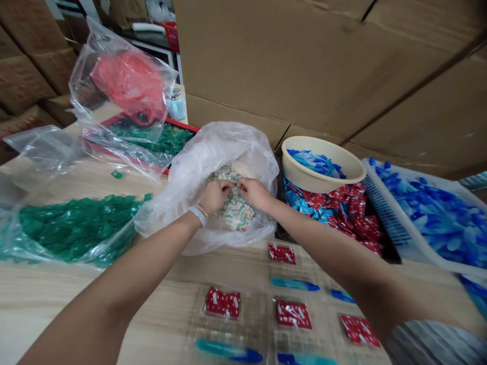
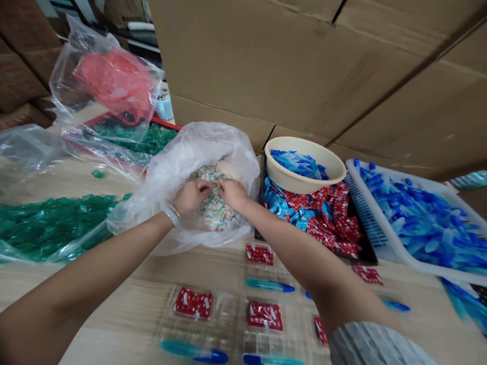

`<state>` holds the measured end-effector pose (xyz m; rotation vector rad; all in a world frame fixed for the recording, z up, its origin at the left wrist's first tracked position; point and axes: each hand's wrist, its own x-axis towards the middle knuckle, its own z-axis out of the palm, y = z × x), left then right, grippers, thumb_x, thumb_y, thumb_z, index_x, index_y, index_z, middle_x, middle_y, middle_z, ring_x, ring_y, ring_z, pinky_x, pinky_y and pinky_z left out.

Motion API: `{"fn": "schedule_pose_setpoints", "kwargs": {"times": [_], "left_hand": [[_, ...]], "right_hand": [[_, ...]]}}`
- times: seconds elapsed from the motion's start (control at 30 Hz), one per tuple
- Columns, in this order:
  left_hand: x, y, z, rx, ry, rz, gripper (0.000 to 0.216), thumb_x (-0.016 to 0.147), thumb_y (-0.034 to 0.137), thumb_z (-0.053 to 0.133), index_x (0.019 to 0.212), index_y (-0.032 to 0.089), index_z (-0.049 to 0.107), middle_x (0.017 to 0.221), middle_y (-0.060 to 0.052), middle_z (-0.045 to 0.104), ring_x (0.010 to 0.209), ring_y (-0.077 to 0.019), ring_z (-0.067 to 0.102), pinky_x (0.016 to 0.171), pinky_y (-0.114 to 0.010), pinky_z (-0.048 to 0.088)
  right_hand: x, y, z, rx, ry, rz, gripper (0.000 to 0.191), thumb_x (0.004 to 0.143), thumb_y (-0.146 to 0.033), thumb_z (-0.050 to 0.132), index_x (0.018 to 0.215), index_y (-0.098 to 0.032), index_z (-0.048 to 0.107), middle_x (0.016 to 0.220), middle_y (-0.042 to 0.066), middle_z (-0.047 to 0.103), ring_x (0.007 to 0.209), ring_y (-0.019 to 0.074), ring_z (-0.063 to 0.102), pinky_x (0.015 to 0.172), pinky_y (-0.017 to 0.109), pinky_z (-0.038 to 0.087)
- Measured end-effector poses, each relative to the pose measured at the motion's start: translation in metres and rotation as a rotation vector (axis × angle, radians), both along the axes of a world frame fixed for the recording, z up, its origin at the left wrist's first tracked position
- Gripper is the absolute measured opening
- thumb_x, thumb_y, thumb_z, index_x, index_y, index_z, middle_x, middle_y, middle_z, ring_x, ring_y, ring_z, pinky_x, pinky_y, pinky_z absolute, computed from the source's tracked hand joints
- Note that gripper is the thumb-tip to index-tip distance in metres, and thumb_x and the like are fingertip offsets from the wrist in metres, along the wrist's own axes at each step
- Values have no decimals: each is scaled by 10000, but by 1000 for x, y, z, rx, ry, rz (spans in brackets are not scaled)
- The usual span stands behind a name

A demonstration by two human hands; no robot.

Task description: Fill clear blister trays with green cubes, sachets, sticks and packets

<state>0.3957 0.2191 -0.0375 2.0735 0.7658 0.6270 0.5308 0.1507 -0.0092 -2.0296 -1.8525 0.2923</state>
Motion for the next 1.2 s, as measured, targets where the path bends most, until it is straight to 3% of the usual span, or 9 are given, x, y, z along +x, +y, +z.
{"fn": "schedule_pose_setpoints", "kwargs": {"times": [0.23,0.5,0.6,0.67,0.77,0.83,1.0,1.1,1.2], "left_hand": [[7,-17,8,222,101,4,145,702,146,514,812,128,608,735,-47,626,671,-158,549,653,-257,424],[13,-18,4,250,62,-37,168,715,112,476,820,140,605,776,-51,608,749,-174,539,736,-284,417],[17,-18,5,253,104,-17,177,697,104,482,803,139,619,770,-52,613,746,-173,539,743,-282,417],[17,-15,10,246,120,19,208,689,110,488,846,135,622,777,-54,619,723,-168,543,723,-275,424],[4,-5,22,248,90,19,264,702,143,488,930,136,621,828,-51,630,728,-157,554,722,-256,428],[-14,2,28,272,98,6,265,715,158,478,928,138,634,856,-47,634,764,-156,560,741,-247,423],[-63,-8,19,271,331,-41,244,742,152,453,864,132,663,812,-65,658,734,-173,582,710,-262,432],[-75,-23,8,331,409,-66,247,764,147,441,877,134,660,851,-99,653,763,-192,584,722,-287,431],[-79,-31,3,330,372,-118,271,763,136,452,971,145,625,935,-102,636,836,-198,576,764,-293,424]], "right_hand": [[0,-6,3,-49,-17,-30,233,665,-69,456,853,-168,553,644,-9,578,594,114,509,569,194,357],[-1,-13,11,-100,-401,72,162,749,-147,454,781,-156,613,804,99,637,762,188,554,698,276,359],[0,-10,9,-103,-335,35,149,734,-132,478,740,-157,625,770,92,641,747,181,558,702,273,363],[2,-6,7,-95,-156,-21,160,739,-136,476,764,-167,631,742,59,642,698,158,560,660,252,379],[6,-2,6,-37,166,-89,170,746,-163,490,858,-168,619,726,11,635,638,122,553,604,220,392],[2,-2,7,0,242,-85,164,749,-170,496,859,-155,616,714,9,626,634,117,548,605,217,393],[-29,-9,2,-31,-61,114,151,774,-172,473,781,-168,624,830,56,613,776,156,538,696,251,374],[-45,-12,-2,-45,-282,143,146,780,-190,465,776,-169,609,893,95,582,835,193,511,724,288,357],[-50,-12,-3,4,-288,161,136,768,-144,447,775,-166,582,869,87,567,814,185,499,711,286,349]]}}
